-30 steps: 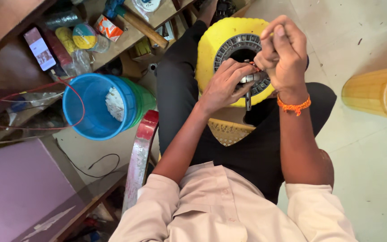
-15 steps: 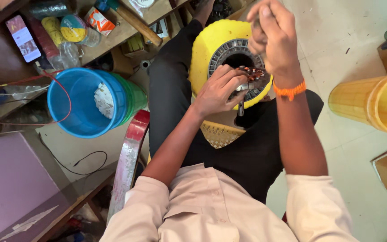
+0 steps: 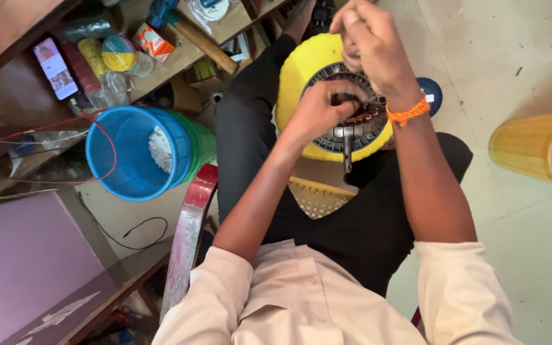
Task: The person winds copper wire around the slots of a motor stator core, using a small tool to guide and press the wire into place. The stator is held steady on a yellow support while the person repeatedly wraps and adjusts the wire.
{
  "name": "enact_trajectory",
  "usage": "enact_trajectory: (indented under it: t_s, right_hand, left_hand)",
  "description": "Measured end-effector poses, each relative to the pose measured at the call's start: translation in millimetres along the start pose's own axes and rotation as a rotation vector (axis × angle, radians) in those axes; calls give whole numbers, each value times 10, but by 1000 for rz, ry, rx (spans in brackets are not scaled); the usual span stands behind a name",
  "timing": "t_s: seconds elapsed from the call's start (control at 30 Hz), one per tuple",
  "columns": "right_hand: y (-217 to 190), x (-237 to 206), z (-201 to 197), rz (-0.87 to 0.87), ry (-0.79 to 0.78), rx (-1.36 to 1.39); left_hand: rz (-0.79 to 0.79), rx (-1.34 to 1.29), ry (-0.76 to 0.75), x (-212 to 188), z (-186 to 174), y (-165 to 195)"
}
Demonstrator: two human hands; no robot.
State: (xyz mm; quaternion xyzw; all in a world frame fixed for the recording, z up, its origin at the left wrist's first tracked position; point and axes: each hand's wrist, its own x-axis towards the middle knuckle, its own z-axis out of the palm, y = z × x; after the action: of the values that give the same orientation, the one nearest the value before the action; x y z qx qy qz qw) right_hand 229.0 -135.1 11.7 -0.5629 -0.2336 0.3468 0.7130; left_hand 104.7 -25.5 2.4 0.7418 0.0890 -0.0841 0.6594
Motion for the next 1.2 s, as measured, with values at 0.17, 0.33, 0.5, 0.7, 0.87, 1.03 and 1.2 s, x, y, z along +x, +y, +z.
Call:
enact_trajectory:
  t_s: [0.17, 0.33, 0.5, 0.7, 0.87, 1.03, 1.2]
  right_hand:
    - [-175, -312, 73, -65, 57, 312]
    - [-121, -718, 348, -85, 121, 484]
    - [75, -1119, 653, -247, 292, 679]
    - [379, -1372, 890, -447, 369, 646]
    - [733, -1349, 1047, -485, 379, 719]
    - [985, -1498, 921, -509, 578, 713]
    - [953, -1632, 694, -494, 635, 709]
  left_hand:
    - [133, -257, -156, -72, -211, -303]
    - [270, 31, -247, -110, -418, -343]
    - [486, 53, -349, -159, -516, -271]
    - [497, 37, -361, -158, -519, -249]
    - [499, 122, -317, -195, -503, -226]
    - [594, 314, -13, -362, -254, -178]
    - [653, 535, 197, -487, 6, -198]
